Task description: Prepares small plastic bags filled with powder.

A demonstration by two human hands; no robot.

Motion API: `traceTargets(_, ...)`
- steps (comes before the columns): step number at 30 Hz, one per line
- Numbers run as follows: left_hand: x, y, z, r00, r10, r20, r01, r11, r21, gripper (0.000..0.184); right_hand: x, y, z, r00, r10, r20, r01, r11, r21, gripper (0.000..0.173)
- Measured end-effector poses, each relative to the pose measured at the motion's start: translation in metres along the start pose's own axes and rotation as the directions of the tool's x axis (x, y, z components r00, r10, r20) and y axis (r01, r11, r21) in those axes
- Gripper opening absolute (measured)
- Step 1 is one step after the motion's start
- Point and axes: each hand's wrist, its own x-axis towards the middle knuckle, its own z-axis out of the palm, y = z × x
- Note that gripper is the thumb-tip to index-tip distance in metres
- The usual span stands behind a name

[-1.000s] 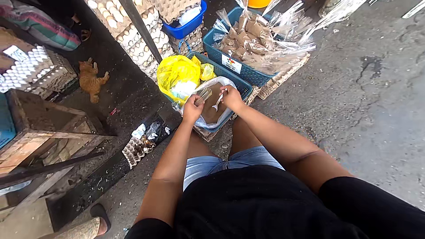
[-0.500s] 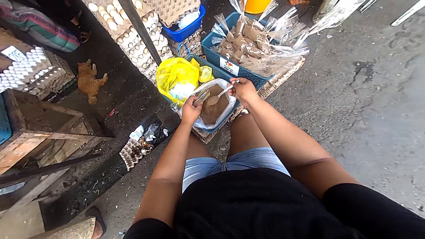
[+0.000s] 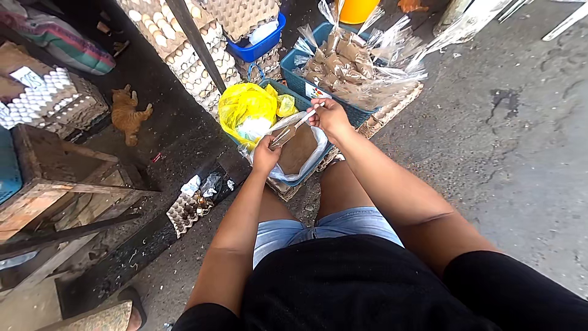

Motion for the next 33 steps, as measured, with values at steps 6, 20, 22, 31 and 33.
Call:
traceTargets(6,0.000,0.000,-0.001,0.999,0.014,0.032,-0.013,0.999,-0.031,0.035,-0.024,0.010,0.013,0.929,-0.178,0.325,0.188,0.982,0.000,0.029)
traceTargets(20,0.000,-0.002,0.001,0.998,-0.017,-0.067,0.010,0.995,-0.101,0.027,0.014,0.083,0.023,0.983,-0.032,0.179,0.107,0.895,-0.433,0.032)
traceTargets(22,0.001,-0.001,-0.001,0.998,-0.021,-0.061,0.015,0.994,-0.107,0.028,0.015,0.084,0.027,0.985,0.070,0.160,0.002,0.911,-0.413,0.033)
traceTargets(31,0.002,-0.001,-0.001,0.999,-0.018,-0.037,0.015,0.996,-0.084,0.027,0.009,0.079,0.022,0.969,0.227,0.099,-0.188,0.935,-0.301,0.033)
traceTargets(33,0.001,-0.001,-0.001,0.999,-0.016,-0.042,0.012,0.996,-0.083,0.027,0.010,0.072,0.017,0.972,0.227,0.062,-0.208,0.951,-0.228,0.033)
